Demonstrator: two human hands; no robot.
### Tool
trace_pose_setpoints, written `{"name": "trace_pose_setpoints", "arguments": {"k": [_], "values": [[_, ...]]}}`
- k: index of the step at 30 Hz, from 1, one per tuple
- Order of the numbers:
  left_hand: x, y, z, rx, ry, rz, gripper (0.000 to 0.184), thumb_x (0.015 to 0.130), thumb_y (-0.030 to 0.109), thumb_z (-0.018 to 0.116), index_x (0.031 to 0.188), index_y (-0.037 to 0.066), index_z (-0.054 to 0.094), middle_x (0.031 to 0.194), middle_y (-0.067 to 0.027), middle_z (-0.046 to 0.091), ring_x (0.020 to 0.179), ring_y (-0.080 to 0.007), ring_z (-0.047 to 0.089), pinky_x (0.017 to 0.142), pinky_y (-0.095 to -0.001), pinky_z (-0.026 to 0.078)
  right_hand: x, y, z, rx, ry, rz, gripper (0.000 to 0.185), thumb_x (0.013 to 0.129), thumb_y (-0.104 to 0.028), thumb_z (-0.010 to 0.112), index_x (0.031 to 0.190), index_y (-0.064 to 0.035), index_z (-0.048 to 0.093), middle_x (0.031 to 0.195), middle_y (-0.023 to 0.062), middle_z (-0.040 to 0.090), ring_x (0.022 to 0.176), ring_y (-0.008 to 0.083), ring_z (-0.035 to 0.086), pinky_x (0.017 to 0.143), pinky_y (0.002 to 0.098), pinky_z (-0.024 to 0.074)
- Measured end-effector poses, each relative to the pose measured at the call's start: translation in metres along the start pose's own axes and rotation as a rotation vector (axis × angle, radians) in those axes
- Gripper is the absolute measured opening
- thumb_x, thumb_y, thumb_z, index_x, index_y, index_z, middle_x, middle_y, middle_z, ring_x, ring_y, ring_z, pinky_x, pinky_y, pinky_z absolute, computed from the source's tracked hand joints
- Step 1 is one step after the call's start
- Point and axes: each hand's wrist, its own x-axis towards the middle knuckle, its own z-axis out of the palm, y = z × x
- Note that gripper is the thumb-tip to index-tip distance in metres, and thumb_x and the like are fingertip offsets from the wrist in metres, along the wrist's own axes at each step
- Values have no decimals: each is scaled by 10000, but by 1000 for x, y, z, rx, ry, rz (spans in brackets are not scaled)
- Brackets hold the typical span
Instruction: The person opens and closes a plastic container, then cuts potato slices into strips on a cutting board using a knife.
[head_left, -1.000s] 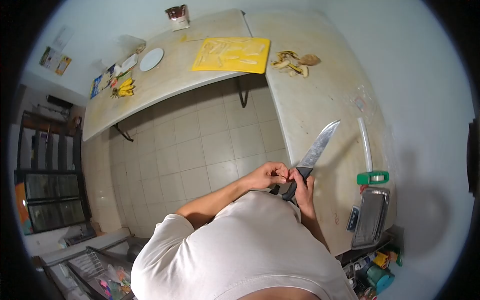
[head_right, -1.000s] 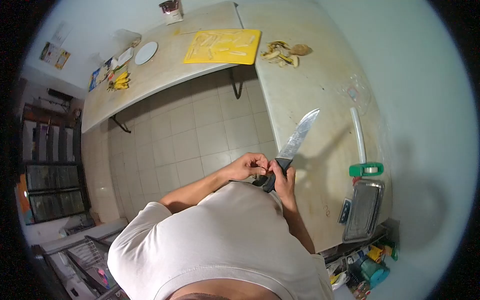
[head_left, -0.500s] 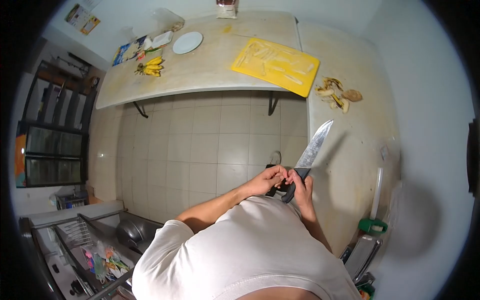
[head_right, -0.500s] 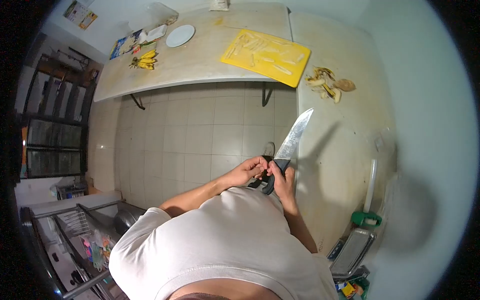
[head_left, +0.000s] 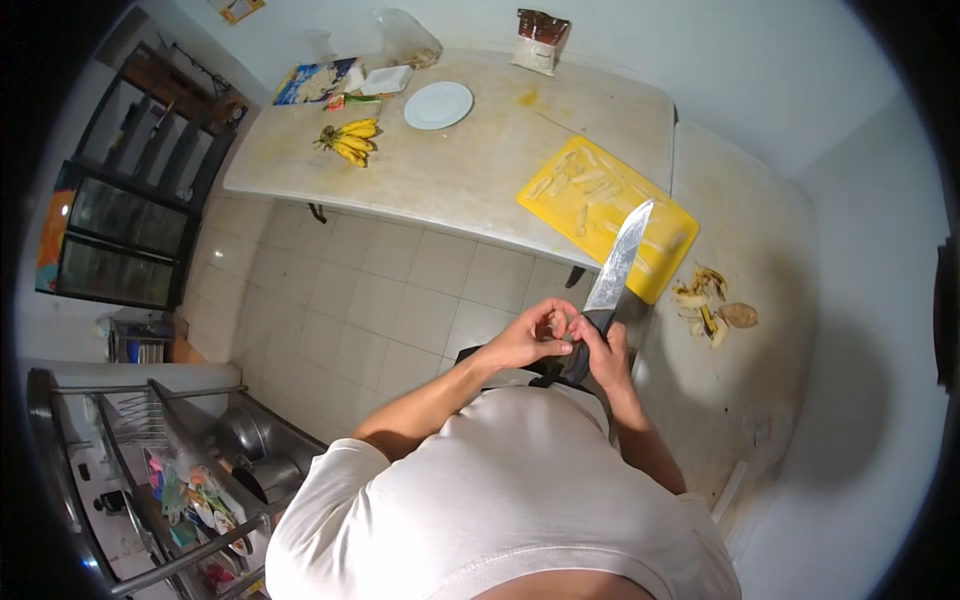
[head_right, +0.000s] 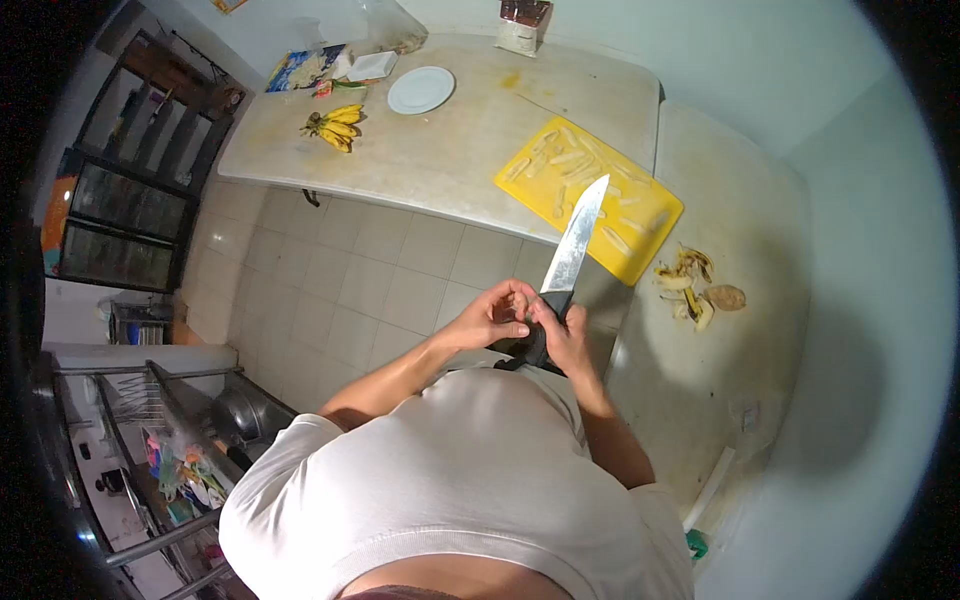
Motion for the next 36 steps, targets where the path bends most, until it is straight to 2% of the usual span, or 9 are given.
{"name": "trace_pose_setpoints", "arguments": {"k": [3, 7, 11, 20, 24, 28, 30, 33, 36], "values": [[14, 8, -24, 4, 16, -14, 326, 874, -88, 703, 1160, 27, 598, 872, 35, 559, 828, -53, 526, 818, -235, 469, 37, -9, 4, -28, -55, -15, 273, 978, -177, 636, 826, 48, 671, 745, 48, 672, 694, 106, 604, 645, 282, 481], [23, 18, -61, 82, 172, -134, 212, 865, -53, 740, 1071, -13, 711, 847, 15, 658, 806, -67, 615, 798, -232, 532, 70, -11, 25, -40, -83, -5, 263, 987, -162, 620, 827, 42, 663, 721, 37, 651, 689, 103, 596, 635, 281, 475], [32, 24, -91, 56, 97, -163, 152, 866, -49, 740, 1013, -9, 752, 922, -42, 735, 875, -99, 676, 805, -251, 561, 75, -1, 50, 12, -3, 9, 260, 996, -157, 609, 827, 34, 656, 722, 35, 641, 690, 102, 592, 645, 275, 480], [69, 29, -119, 47, -357, -194, 119, 969, -29, 597, 1042, -29, 691, 986, -115, 735, 949, -185, 697, 896, -332, 551, 56, -3, 70, -140, 294, -67, 196, 973, -107, 611, 827, 21, 645, 705, 23, 620, 667, 88, 562, 600, 275, 448], [78, 1, -113, -235, -655, -424, 97, 1027, 67, 506, 1101, 48, 565, 970, -15, 625, 789, -96, 558, 770, -269, 470, 14, -8, 88, -38, 581, 136, 221, 965, -193, 659, 828, -20, 655, 707, -33, 588, 671, 50, 511, 580, 262, 410], [76, 6, -80, 56, -845, -641, 108, 1030, 121, 529, 1101, 59, 582, 953, -6, 609, 823, -79, 545, 730, -251, 465, -47, -14, 123, 32, 880, 145, 237, 973, -210, 650, 844, -13, 668, 723, -28, 587, 686, 59, 511, 597, 260, 414], [69, -1, -67, 232, -995, -633, 101, 1026, 129, 547, 1079, 61, 601, 946, 5, 602, 842, -63, 545, 748, -244, 474, -80, -5, 145, 67, 1013, 176, 246, 978, -219, 645, 851, -11, 674, 725, -25, 589, 691, 65, 515, 602, 262, 416], [50, -10, -53, 266, -1150, -566, 81, 997, 103, 596, 1052, 54, 628, 917, 29, 595, 850, -42, 544, 781, -238, 479, -122, 18, 165, 42, 1185, 32, 269, 982, -239, 641, 855, -4, 676, 728, -18, 597, 696, 76, 525, 605, 270, 424], [20, -23, -33, 195, -1220, -523, 90, 962, 39, 627, 1051, 37, 631, 894, 45, 585, 865, -39, 543, 788, -235, 474, -154, -3, 176, -11, 1338, 243, 270, 979, -246, 646, 859, -6, 678, 729, -19, 602, 699, 77, 528, 612, 274, 435]]}}
